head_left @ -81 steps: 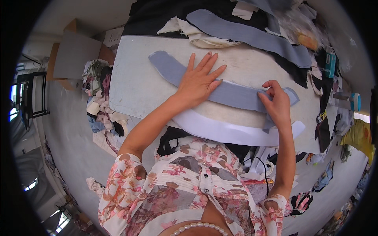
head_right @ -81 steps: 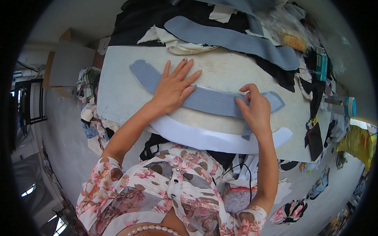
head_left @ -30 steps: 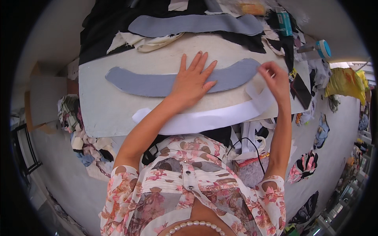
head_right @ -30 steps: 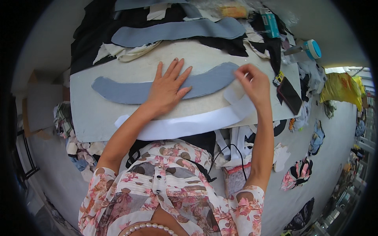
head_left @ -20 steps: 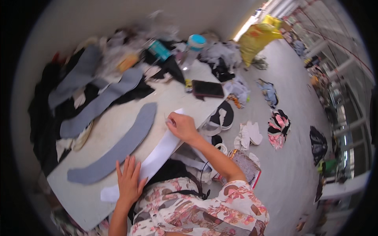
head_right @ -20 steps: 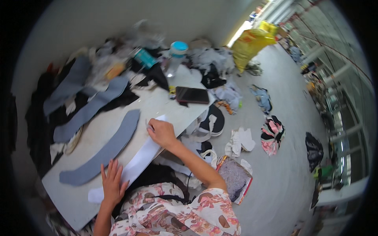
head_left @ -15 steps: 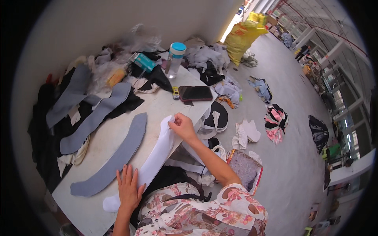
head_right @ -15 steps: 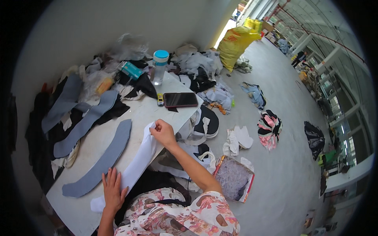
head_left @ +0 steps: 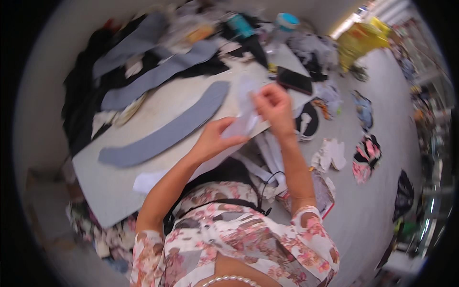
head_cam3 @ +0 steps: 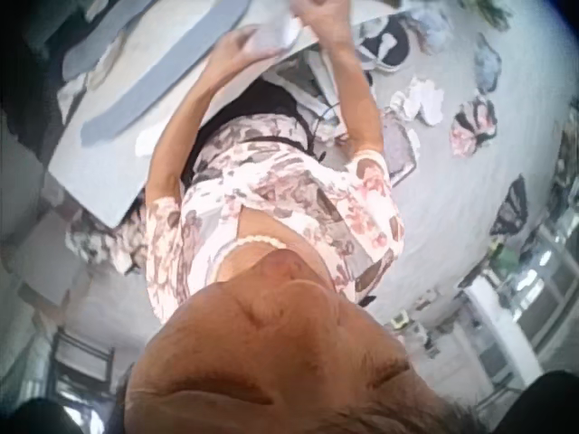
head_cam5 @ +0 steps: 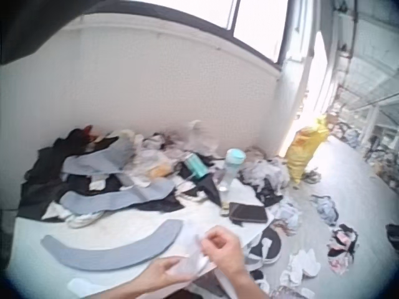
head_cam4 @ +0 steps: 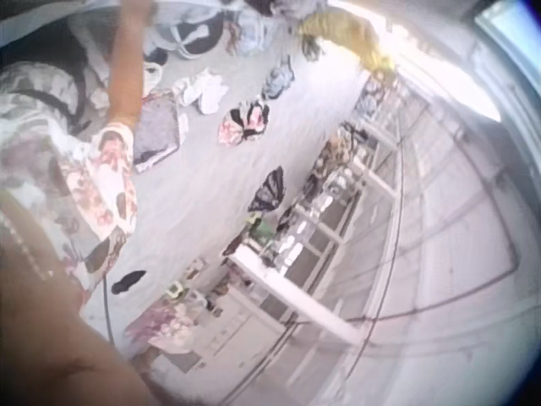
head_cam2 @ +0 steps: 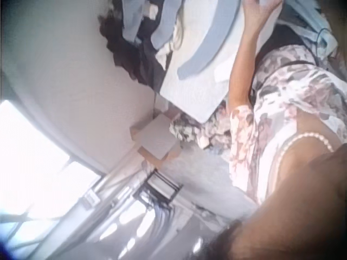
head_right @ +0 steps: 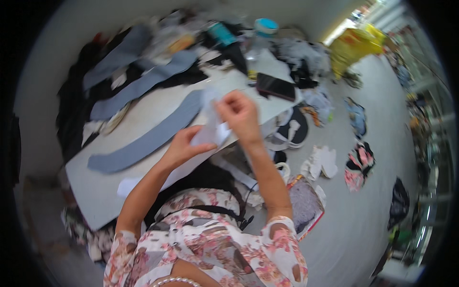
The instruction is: The person repeatedly folds a light blue fabric piece on a white table, smoothing it with both hands. The person also briefly handles a white fabric piece and a dark fabric piece, then returns to folding the blue piece.
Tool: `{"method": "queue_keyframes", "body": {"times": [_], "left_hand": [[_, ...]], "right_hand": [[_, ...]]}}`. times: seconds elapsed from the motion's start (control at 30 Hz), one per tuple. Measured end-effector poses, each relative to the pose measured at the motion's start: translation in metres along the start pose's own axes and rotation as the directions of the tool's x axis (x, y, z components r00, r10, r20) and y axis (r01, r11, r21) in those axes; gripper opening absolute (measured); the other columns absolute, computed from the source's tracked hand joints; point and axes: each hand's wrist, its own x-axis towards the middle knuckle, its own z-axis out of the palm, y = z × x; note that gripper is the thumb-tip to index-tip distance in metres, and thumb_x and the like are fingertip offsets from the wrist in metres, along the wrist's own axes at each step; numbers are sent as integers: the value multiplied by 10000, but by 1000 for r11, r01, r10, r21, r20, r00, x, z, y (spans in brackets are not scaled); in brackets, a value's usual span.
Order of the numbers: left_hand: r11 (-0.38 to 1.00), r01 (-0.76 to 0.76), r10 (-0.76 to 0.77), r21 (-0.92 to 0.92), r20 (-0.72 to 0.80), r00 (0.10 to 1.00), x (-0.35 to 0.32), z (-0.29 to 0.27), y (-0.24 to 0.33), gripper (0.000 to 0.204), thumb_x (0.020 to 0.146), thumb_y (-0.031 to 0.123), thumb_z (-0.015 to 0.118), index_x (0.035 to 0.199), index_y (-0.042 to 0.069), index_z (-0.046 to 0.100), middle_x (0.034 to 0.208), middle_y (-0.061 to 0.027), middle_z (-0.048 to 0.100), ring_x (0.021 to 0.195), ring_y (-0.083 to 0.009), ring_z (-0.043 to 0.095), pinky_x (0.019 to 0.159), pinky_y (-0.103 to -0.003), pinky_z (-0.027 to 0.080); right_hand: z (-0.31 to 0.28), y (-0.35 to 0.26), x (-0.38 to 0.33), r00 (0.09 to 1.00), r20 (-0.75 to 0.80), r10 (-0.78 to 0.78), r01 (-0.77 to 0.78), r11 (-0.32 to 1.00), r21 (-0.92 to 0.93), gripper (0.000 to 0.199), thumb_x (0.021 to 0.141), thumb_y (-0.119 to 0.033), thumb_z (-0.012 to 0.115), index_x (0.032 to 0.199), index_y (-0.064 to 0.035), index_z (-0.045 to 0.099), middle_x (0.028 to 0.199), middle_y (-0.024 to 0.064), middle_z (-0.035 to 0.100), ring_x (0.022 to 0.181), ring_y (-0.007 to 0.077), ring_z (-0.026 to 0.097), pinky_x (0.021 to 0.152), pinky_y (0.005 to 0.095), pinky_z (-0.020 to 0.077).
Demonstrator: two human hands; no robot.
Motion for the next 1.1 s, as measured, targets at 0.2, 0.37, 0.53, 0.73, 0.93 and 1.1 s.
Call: {"method": "queue_keyframes", "body": {"times": [0.2,0.37,0.53,0.73,0.93,1.1], "left_hand": [[894,166,-147,-417,77,986,-20,-27,-13,482,828,157,773,1244,17,574,978,-22,670,838,-66,605,788,-199,472],[921,299,-271,-248,141,952,-54,-46,-34,340,852,187,753,1137,30,655,912,13,673,776,-49,582,725,-200,458],[931,324,-303,-168,138,943,-95,-61,-40,227,855,226,753,941,18,722,813,32,668,751,-37,552,705,-210,452],[923,383,-382,-29,52,923,-149,-96,-40,233,816,184,789,970,25,715,847,24,674,774,-45,558,729,-221,464],[875,460,-482,-151,-181,857,-217,-130,-35,239,791,228,800,898,38,703,798,7,668,718,-60,580,661,-217,456],[870,411,-491,-273,-395,776,-248,-129,-52,240,788,255,801,832,45,692,724,-7,657,601,-72,581,539,-215,435]], "right_hand": [[-13,22,19,1000,-12,27,-28,998,-60,207,897,-156,702,780,-55,565,596,-39,538,511,9,469,446,170,314],[-5,42,27,998,-70,-6,-13,964,-266,249,880,-157,705,729,-37,548,574,-44,517,514,20,473,472,198,340],[-5,60,34,990,-60,-131,54,724,-688,207,818,-182,669,703,-43,568,560,56,571,506,165,556,507,322,416],[1,80,40,979,174,-107,187,132,-973,140,790,-218,613,796,-79,625,686,176,650,679,386,649,609,497,488],[2,89,53,957,291,-6,290,-28,-957,140,781,-227,633,819,-94,615,738,150,667,730,360,660,624,495,488],[20,60,41,899,387,-203,404,49,-913,289,764,-183,764,1001,-79,636,963,105,680,890,305,650,746,409,503]]}}
